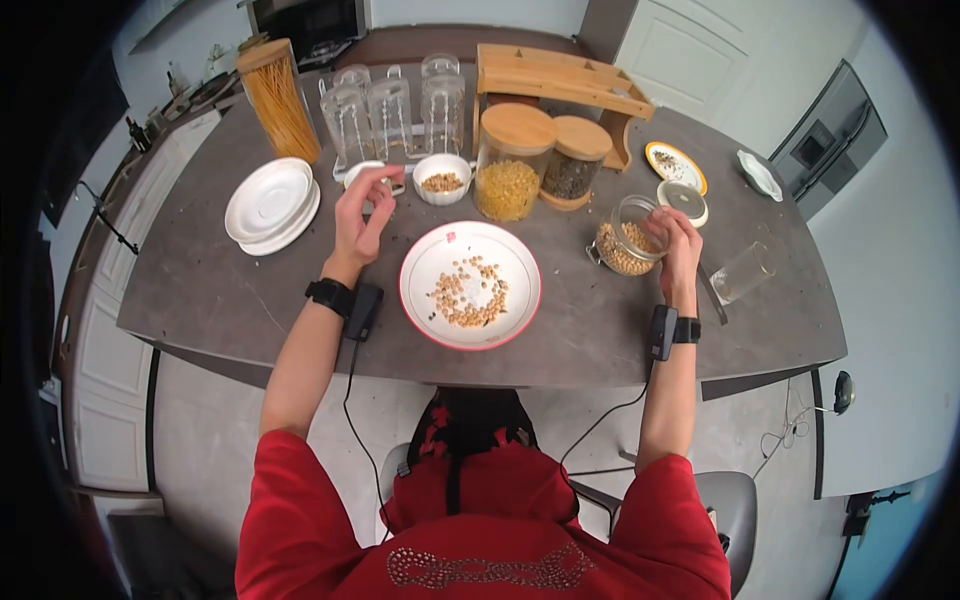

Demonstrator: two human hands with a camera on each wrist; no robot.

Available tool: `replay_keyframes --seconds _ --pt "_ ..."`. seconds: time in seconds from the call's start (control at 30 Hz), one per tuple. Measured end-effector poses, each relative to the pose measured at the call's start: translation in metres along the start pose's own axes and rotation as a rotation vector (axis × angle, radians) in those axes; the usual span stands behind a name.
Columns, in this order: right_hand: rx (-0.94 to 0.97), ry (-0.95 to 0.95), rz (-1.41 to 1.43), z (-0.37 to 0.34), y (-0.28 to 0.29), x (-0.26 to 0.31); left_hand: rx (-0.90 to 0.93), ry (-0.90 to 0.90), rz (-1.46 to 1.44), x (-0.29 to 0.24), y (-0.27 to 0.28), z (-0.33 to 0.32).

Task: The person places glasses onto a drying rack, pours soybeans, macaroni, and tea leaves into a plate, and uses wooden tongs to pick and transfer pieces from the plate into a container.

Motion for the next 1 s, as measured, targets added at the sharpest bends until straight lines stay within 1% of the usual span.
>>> replay_keyframes --seconds 0.07,0.13,0.27,0.33,0.4,0.47,0.6,0.73,0.8,0.87,0.93,0.97,1.0 --pt "0.003 -0.025 -0.012 -0.003 0.005 -0.012 0.001 0.027 0.000 0.001 -0.002 -0.002" --pt "0.001 0.041 -0.024 0.000 0.001 -0.012 0.015 0.025 -0.019 0.000 -0.005 -0.002" --pt "-0.024 -0.011 0.007 -0.001 0.000 -0.014 0.026 0.032 -0.047 0.002 -0.008 -0.002" --pt "-0.038 -0.039 0.002 -0.002 0.001 -0.016 0.045 0.063 -0.014 0.002 -0.009 -0.002" --pt "-0.030 -0.042 0.055 0.003 0.001 -0.020 0.058 0.059 -0.020 0.003 -0.014 -0.002" --pt "-0.028 -0.048 0.054 0.006 0.003 -0.023 0.063 0.063 -0.090 0.005 -0.017 -0.003" --pt "-0.031 -0.047 0.038 0.009 0.002 -0.024 0.074 0.080 -0.102 0.007 -0.018 -0.005" --pt "-0.099 -0.055 0.032 0.013 0.010 -0.023 0.091 0.117 -0.104 0.017 -0.020 -0.004" --pt "-0.139 0.052 0.074 0.016 0.012 -0.018 0.090 0.111 -0.119 0.017 -0.018 -0.006" --pt "-0.136 0.044 0.111 0.016 0.013 -0.020 0.098 0.119 -0.111 0.018 -0.019 -0.006" --pt "-0.190 0.163 0.163 0.011 0.014 -0.010 0.102 0.123 -0.107 0.018 -0.018 -0.007" --pt "-0.177 0.214 0.145 0.011 0.015 -0.006 0.104 0.127 -0.107 0.019 -0.018 -0.008" --pt "-0.180 0.212 0.147 0.009 0.014 -0.004 0.103 0.126 -0.108 0.019 -0.019 -0.007"
Point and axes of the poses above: each hand's wrist, its own z-axis towards the middle knuckle, its own y-axis out of the back of the hand, x = y × z, the point moved 8 cm from there along z, towards the middle knuckle, and after that the axes turned 2 degrees about y, right-handed, at the moved point
